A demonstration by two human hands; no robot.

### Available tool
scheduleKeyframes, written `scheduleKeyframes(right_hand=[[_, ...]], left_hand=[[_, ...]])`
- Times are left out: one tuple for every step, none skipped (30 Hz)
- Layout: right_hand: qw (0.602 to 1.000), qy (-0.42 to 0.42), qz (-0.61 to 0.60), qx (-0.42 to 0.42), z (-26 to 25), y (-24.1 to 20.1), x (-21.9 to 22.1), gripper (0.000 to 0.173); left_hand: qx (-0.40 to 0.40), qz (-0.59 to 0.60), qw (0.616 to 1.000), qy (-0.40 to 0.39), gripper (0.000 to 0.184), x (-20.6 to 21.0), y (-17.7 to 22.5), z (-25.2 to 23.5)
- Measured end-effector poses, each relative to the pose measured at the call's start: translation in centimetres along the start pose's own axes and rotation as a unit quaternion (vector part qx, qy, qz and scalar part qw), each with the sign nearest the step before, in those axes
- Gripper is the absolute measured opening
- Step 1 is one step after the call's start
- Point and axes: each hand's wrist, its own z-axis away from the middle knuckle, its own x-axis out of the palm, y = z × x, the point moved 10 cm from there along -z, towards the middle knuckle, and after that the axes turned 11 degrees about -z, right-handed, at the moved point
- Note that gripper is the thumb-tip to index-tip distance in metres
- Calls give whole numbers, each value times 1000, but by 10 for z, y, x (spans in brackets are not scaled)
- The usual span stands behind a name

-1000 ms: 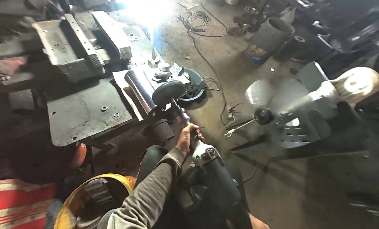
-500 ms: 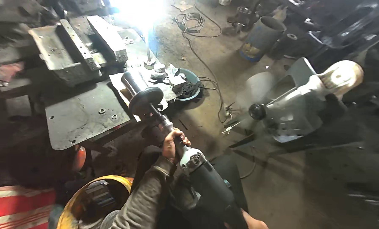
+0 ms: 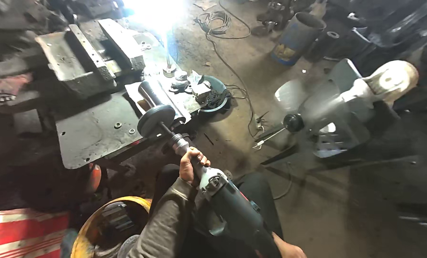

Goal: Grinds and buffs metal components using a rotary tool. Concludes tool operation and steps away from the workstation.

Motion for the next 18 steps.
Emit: scheduleKeyframes(right_hand=[[1000, 6, -4, -2, -1, 1, -1, 51], [1000, 10, -7, -2, -1, 1, -2, 52], [1000, 14, -10, -2, -2, 2, -3, 52], [1000, 19, -15, -2, -3, 3, -4, 51], [999, 24, -21, -1, -4, 5, -5, 50], [999, 27, -27, 1, -5, 7, -5, 50], [999, 29, -33, 4, -6, 9, -5, 51], [999, 29, -41, 9, -7, 11, -5, 51], [998, 29, -50, 15, -8, 13, -4, 51], [998, 30, -58, 20, -8, 14, -4, 51], [997, 32, -62, 26, -10, 16, -5, 50], [997, 34, -63, 31, -11, 18, -6, 49], [997, 36, -65, 35, -13, 19, -7, 49], [996, 38, -67, 37, -15, 20, -7, 48], [996, 39, -71, 38, -16, 22, -7, 48], [996, 39, -74, 40, -17, 23, -7, 47], [995, 39, -78, 43, -18, 23, -6, 46], [995, 38, -81, 49, -19, 25, -6, 46]], left_hand=[[-5, -12, 1000, -3, 20, 4, -2, -4], [-9, -23, 1000, -4, 19, 7, -3, -8], [-11, -32, 999, -4, 18, 10, -5, -12], [-14, -40, 999, -1, 17, 14, -7, -16], [-19, -47, 999, 3, 17, 17, -10, -19], [-26, -56, 998, 8, 17, 20, -12, -23], [-34, -64, 997, 14, 16, 22, -15, -26], [-42, -72, 996, 23, 15, 24, -18, -29], [-51, -76, 995, 33, 14, 26, -21, -32], [-60, -81, 994, 40, 14, 28, -24, -35], [-68, -80, 993, 44, 15, 29, -28, -38], [-75, -77, 993, 46, 14, 30, -32, -41], [-80, -76, 993, 44, 13, 32, -35, -45], [-87, -79, 992, 44, 13, 33, -39, -47], [-94, -83, 991, 45, 12, 34, -43, -50], [-100, -89, 990, 49, 13, 33, -46, -53], [-105, -95, 989, 50, 15, 32, -49, -56], [-107, -99, 988, 50, 16, 31, -51, -58]])
